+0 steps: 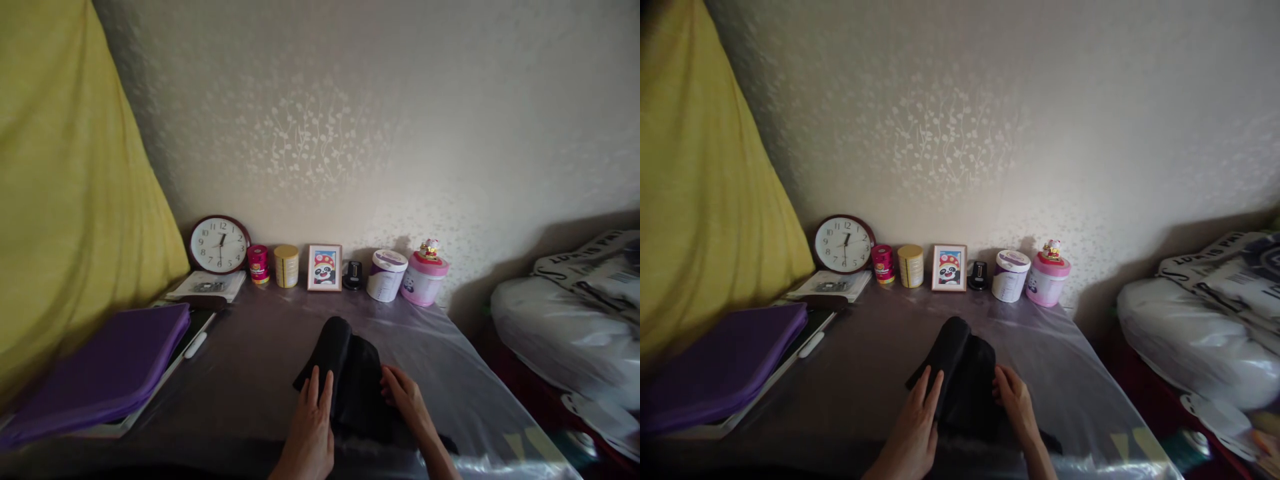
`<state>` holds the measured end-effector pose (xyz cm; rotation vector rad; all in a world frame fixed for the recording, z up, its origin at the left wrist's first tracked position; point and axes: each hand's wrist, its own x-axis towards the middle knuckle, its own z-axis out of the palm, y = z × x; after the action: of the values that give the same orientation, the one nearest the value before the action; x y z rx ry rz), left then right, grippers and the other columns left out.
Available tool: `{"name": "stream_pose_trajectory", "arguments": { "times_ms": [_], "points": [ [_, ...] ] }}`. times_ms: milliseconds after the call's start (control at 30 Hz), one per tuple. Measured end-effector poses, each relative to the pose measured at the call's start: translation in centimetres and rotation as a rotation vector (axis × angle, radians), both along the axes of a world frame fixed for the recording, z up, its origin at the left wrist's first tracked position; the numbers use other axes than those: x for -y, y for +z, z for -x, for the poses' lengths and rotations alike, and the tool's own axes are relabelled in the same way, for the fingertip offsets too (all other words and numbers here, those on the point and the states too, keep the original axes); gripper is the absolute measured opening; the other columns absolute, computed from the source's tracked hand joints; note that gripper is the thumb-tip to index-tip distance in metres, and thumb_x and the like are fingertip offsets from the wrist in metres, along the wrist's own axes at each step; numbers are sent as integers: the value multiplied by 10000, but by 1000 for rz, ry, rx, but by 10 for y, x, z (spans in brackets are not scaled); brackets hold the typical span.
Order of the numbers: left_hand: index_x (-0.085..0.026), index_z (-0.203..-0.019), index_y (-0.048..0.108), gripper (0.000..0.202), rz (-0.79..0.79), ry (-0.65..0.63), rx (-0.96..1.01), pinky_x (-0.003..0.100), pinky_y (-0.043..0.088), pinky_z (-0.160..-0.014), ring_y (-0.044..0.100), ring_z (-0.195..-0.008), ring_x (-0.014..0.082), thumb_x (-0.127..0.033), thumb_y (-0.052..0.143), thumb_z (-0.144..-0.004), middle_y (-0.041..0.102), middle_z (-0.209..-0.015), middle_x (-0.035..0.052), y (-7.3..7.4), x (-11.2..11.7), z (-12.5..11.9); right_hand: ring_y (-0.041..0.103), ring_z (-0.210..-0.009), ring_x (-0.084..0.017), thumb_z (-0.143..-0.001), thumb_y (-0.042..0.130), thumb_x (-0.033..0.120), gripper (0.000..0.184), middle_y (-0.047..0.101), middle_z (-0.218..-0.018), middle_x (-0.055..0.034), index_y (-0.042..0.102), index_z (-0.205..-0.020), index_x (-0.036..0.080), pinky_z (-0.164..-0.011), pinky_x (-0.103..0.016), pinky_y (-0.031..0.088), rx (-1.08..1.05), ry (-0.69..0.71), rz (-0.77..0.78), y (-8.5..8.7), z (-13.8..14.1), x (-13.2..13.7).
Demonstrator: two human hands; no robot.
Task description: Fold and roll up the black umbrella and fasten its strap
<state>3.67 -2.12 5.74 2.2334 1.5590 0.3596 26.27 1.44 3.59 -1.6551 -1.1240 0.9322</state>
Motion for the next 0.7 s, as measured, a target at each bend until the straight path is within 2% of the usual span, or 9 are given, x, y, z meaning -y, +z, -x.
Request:
{"name": "stream_pose_trajectory", "arguments": {
  "times_ms": [133, 300, 400, 500, 633, 700],
  "points": [
    [-180, -1417, 84, 805, -53, 2, 16, 395, 248, -1084, 130, -1366, 264, -36, 380, -683, 17, -1510, 126, -5, 1, 1, 617, -642, -168, -734, 468, 551, 478, 631, -767, -33, 604, -1004, 181, -522, -258, 490, 39, -2, 22, 6, 7, 9],
    [-215, -1416, 41, 813, -144, -12, 84, 444, 288, -1060, 139, -1363, 278, -43, 358, -687, 25, -1512, 116, -18, 0, 3, 631, -808, -227, -733, 476, 501, 405, 669, -924, -93, 631, -936, 186, -746, -340, 483, 351, -140, -101, 0, 2, 8],
    [-213, -1414, 27, 840, -157, -20, 101, 460, 300, -1050, 151, -1359, 287, -32, 362, -665, 27, -1509, 132, -20, 0, 3, 631, -859, -242, -749, 463, 475, 363, 686, -915, -85, 647, -902, 201, -799, -352, 461, 392, -111, -118, -2, 2, 7],
    [-225, -1413, 8, 876, -151, -28, 111, 472, 308, -1044, 150, -1359, 291, -26, 376, -643, 34, -1509, 128, -19, 1, 4, 636, -832, -236, -752, 469, 478, 361, 691, -865, -69, 651, -904, 206, -736, -331, 480, 324, -95, -118, 3, 4, 6],
    [-223, -1413, -2, 902, -162, -26, 127, 439, 297, -1058, 126, -1365, 280, -11, 384, -627, -5, -1512, 115, -20, 2, 4, 623, -669, -202, -730, 500, 532, 446, 653, -740, -31, 615, -989, 188, -484, -267, 468, 117, -95, -40, 10, 9, 6],
    [-229, -1413, 0, 908, -152, -23, 126, 435, 289, -1064, 119, -1367, 275, 4, 374, -620, -13, -1513, 110, -21, 2, 4, 603, -607, -181, -702, 531, 540, 473, 621, -690, -9, 594, -1003, 179, -415, -239, 435, 31, -76, -1, 10, 12, 4]
  ]
}}
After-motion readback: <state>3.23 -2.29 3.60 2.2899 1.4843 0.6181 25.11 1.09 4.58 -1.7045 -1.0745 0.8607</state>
